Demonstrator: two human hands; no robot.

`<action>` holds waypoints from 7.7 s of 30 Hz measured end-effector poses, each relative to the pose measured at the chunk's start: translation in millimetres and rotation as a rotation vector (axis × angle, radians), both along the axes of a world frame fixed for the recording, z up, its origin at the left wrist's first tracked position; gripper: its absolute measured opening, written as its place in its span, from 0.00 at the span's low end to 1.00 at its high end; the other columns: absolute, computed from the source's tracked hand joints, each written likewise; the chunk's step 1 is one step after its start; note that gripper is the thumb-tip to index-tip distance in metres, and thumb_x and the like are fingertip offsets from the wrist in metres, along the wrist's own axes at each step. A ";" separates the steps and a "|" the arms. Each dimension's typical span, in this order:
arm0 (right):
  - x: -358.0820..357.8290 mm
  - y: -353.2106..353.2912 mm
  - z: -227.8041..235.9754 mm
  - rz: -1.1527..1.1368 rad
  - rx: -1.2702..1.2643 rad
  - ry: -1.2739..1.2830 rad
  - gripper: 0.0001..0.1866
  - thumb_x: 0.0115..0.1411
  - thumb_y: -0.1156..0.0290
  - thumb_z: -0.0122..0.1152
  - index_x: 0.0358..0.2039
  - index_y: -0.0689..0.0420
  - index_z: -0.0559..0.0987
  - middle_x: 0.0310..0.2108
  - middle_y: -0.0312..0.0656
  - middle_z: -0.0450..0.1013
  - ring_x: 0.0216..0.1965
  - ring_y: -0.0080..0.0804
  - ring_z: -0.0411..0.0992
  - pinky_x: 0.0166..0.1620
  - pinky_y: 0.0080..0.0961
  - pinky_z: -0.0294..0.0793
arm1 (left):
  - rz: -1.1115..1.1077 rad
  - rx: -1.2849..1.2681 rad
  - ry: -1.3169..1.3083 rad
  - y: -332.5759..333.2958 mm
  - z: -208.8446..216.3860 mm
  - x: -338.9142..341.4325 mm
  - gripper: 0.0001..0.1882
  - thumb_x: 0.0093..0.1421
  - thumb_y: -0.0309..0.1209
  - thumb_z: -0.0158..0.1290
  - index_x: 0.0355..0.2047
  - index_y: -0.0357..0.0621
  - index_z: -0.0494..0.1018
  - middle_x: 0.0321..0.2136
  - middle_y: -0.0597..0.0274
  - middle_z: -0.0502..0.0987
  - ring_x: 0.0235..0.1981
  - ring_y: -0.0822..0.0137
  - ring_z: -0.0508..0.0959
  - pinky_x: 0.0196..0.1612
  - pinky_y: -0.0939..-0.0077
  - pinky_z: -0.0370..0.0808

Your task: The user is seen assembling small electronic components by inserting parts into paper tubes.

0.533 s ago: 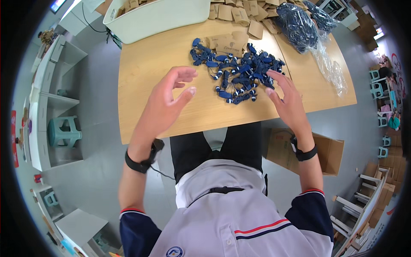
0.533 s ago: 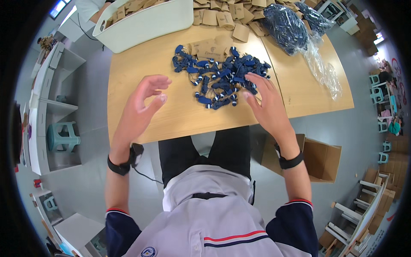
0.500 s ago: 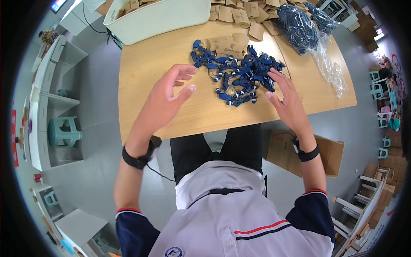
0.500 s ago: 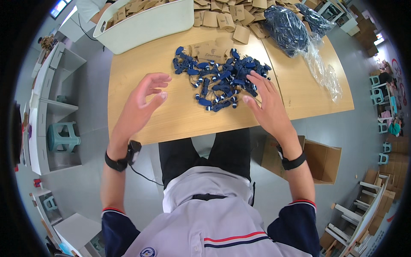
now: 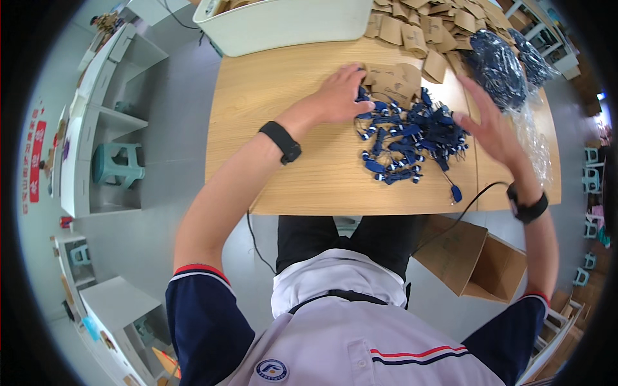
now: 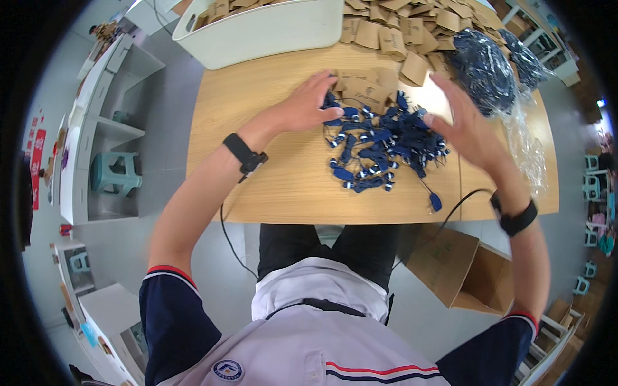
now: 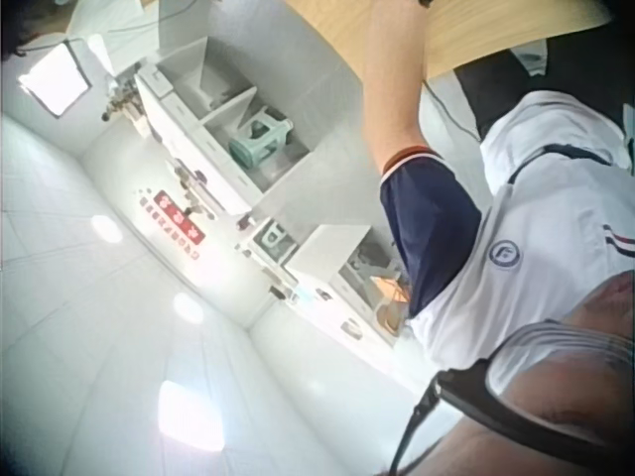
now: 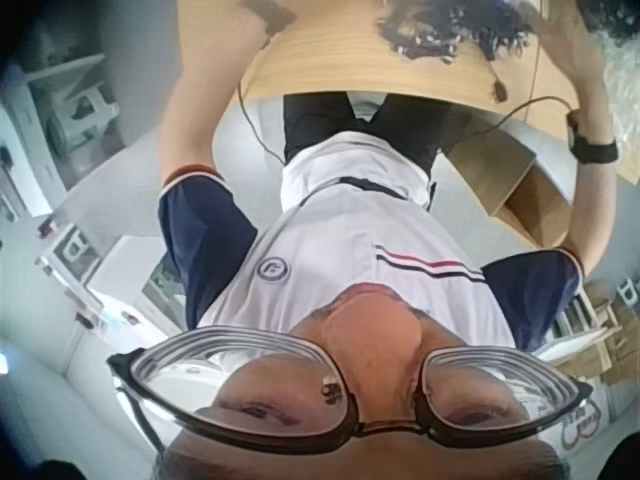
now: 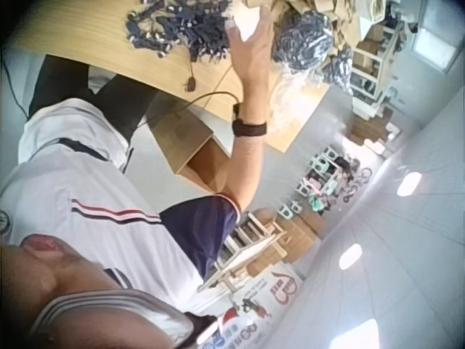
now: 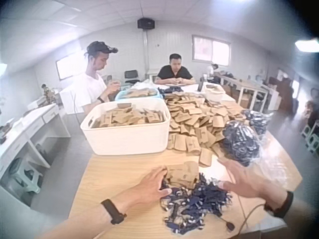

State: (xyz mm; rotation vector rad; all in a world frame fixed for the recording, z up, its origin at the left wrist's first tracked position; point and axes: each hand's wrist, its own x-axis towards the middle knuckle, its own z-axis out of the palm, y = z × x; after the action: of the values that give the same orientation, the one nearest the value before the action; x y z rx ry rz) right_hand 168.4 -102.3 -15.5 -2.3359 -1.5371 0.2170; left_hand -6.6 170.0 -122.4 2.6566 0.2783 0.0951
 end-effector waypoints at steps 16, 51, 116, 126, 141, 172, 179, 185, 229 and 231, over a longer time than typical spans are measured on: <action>96.9 124.1 -63.9 0.183 -0.358 0.120 0.49 0.59 0.52 0.61 0.72 0.48 0.41 0.71 0.59 0.40 0.72 0.53 0.40 0.70 0.40 0.45 | -0.053 -0.207 -0.071 -35.8 -5.3 -1.6 0.44 0.59 0.43 0.56 0.68 0.39 0.48 0.68 0.40 0.46 0.70 0.43 0.44 0.70 0.54 0.46; -148.4 -75.6 -63.5 -0.008 0.060 0.046 0.42 0.53 0.61 0.67 0.67 0.47 0.60 0.69 0.44 0.51 0.69 0.46 0.49 0.68 0.47 0.46 | -0.647 0.201 0.164 -23.7 16.6 165.3 0.30 0.65 0.48 0.47 0.65 0.55 0.60 0.69 0.51 0.51 0.71 0.52 0.48 0.69 0.50 0.44; -132.9 -52.2 -96.9 -0.007 0.097 0.027 0.33 0.54 0.56 0.64 0.62 0.46 0.69 0.68 0.38 0.56 0.67 0.42 0.54 0.66 0.43 0.53 | 0.015 0.177 -0.101 34.2 57.6 -53.2 0.18 0.58 0.36 0.53 0.48 0.46 0.72 0.62 0.56 0.62 0.63 0.53 0.59 0.66 0.58 0.53; -136.3 -49.2 -95.8 0.006 0.145 0.025 0.33 0.53 0.59 0.64 0.61 0.47 0.69 0.68 0.42 0.55 0.66 0.46 0.55 0.66 0.44 0.52 | -0.018 0.558 -0.023 -18.8 38.4 -108.4 0.11 0.56 0.26 0.54 0.41 0.48 0.73 0.57 0.64 0.65 0.59 0.55 0.61 0.61 0.55 0.54; -114.6 -46.9 -97.1 -0.316 0.121 -0.110 0.31 0.57 0.63 0.61 0.62 0.50 0.68 0.67 0.43 0.56 0.67 0.48 0.54 0.67 0.48 0.49 | -0.158 -0.274 -0.224 -75.5 82.3 48.6 0.22 0.63 0.37 0.53 0.52 0.36 0.66 0.46 0.46 0.75 0.50 0.49 0.74 0.55 0.61 0.68; -105.2 -47.1 -93.3 -0.345 0.203 -0.039 0.30 0.55 0.62 0.62 0.59 0.51 0.71 0.65 0.44 0.60 0.64 0.50 0.57 0.66 0.48 0.49 | 0.239 0.109 0.029 4.8 19.7 195.5 0.51 0.45 0.63 0.59 0.63 0.45 0.62 0.63 0.50 0.59 0.64 0.46 0.58 0.64 0.48 0.56; -106.7 -53.5 -95.3 -0.371 0.257 -0.021 0.27 0.54 0.66 0.64 0.56 0.53 0.73 0.63 0.44 0.62 0.64 0.50 0.57 0.66 0.50 0.49 | 0.071 0.110 -0.067 1.7 19.4 130.2 0.43 0.48 0.54 0.62 0.59 0.43 0.66 0.60 0.50 0.61 0.62 0.47 0.60 0.64 0.58 0.59; -104.3 -60.8 -100.2 -0.374 0.254 -0.043 0.26 0.54 0.69 0.63 0.55 0.54 0.72 0.62 0.45 0.62 0.64 0.51 0.57 0.66 0.50 0.48 | 0.059 0.054 -0.089 9.2 27.9 75.3 0.38 0.51 0.49 0.62 0.58 0.43 0.66 0.59 0.50 0.62 0.61 0.49 0.61 0.63 0.60 0.61; -125.0 23.9 -53.8 -0.127 0.274 -0.002 0.08 0.56 0.67 0.65 0.33 0.57 0.79 0.31 0.41 0.74 0.36 0.41 0.74 0.35 0.33 0.75 | 0.360 -0.333 0.014 -131.4 37.4 -198.2 0.45 0.58 0.31 0.56 0.68 0.33 0.40 0.68 0.39 0.46 0.69 0.43 0.48 0.70 0.56 0.47; -118.0 39.0 -62.4 -0.145 0.226 -0.094 0.11 0.56 0.64 0.65 0.33 0.59 0.78 0.31 0.42 0.74 0.36 0.42 0.75 0.35 0.34 0.75 | 0.361 -0.312 0.001 -135.9 33.2 -202.5 0.45 0.58 0.31 0.56 0.67 0.33 0.41 0.68 0.40 0.47 0.70 0.43 0.47 0.70 0.56 0.47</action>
State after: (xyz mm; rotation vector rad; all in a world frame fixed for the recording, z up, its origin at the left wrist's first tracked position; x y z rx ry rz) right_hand 50.4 -63.3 -77.8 -2.2910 -1.3480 -0.0978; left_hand -209.0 34.1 -89.3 2.2729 0.7104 0.1517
